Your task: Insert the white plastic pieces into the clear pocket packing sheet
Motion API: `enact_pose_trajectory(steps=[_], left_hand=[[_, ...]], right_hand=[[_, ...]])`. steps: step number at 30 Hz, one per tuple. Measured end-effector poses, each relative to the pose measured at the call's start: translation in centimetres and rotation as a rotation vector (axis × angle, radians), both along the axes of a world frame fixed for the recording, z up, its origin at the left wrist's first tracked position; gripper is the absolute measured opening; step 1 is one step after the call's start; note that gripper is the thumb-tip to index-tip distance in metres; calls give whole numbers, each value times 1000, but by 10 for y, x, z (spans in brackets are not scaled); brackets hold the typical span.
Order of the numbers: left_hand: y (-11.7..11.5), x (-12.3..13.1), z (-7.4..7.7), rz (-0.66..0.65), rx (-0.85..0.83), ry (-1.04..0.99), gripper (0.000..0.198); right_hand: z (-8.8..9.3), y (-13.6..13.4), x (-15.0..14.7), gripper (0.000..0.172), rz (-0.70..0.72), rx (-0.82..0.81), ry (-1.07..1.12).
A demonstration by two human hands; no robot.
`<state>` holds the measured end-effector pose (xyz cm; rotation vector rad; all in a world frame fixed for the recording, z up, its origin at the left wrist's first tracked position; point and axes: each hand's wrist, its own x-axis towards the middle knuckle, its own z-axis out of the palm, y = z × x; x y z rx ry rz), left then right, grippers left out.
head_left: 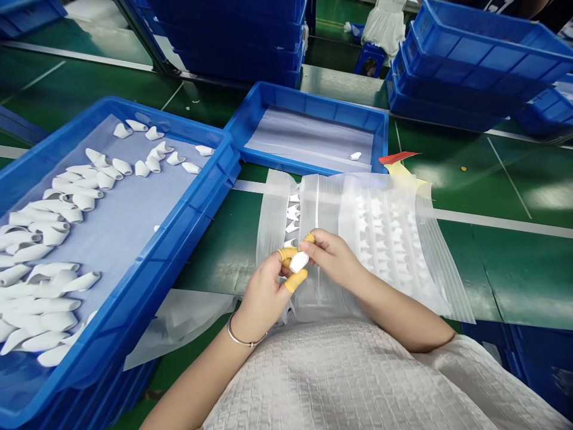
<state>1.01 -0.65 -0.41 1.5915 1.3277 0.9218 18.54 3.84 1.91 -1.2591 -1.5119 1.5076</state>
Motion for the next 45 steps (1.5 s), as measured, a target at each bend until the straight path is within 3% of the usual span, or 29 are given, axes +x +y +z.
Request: enact_pose_trajectory(steps=[3, 7, 10, 17, 19, 21, 23, 26, 29, 33, 38, 40, 45], left_hand=[[-1, -2, -2, -13, 0, -31, 32], [-2, -4, -4, -6, 12, -25, 31], [-2, -4, -7, 6, -14, -81, 30], [-3, -3, -4, 64, -128, -264, 21], [-3, -3, -3, 68, -123, -261, 21], [-3, -4, -5, 68, -104, -235, 21], [-4, -5, -8, 66, -63, -197, 22], [-4, -6, -12, 58, 28, -125, 22], [-5, -7, -14, 50, 69, -91, 23], [-4, -6, -10, 42, -10, -150, 25], [-3, -5, -8, 73, -90, -189, 24], [-4, -5, -10, 77, -80, -179, 24], [-4, -6, -10, 81, 126, -34, 18]], right_hand=[[-5, 6, 6, 33, -14, -80, 92], [-5, 6, 13, 31, 164, -124, 105], [-3, 4, 16, 24, 190, -105, 120], [-4, -1, 24, 25, 202, 396, -110], [-7, -1, 26, 24, 209, 470, -136], [-10, -1, 26, 31, 217, 421, -114], [-11, 0, 26, 41, 200, 262, -36], [-13, 2, 22, 36, 175, -20, 81], [-11, 2, 19, 36, 187, -158, 109], [-4, 0, 18, 24, 168, -116, 122], [2, -2, 21, 20, 155, 191, -2], [1, -1, 22, 25, 161, 236, -23], [-9, 3, 21, 37, 177, -63, 92]])
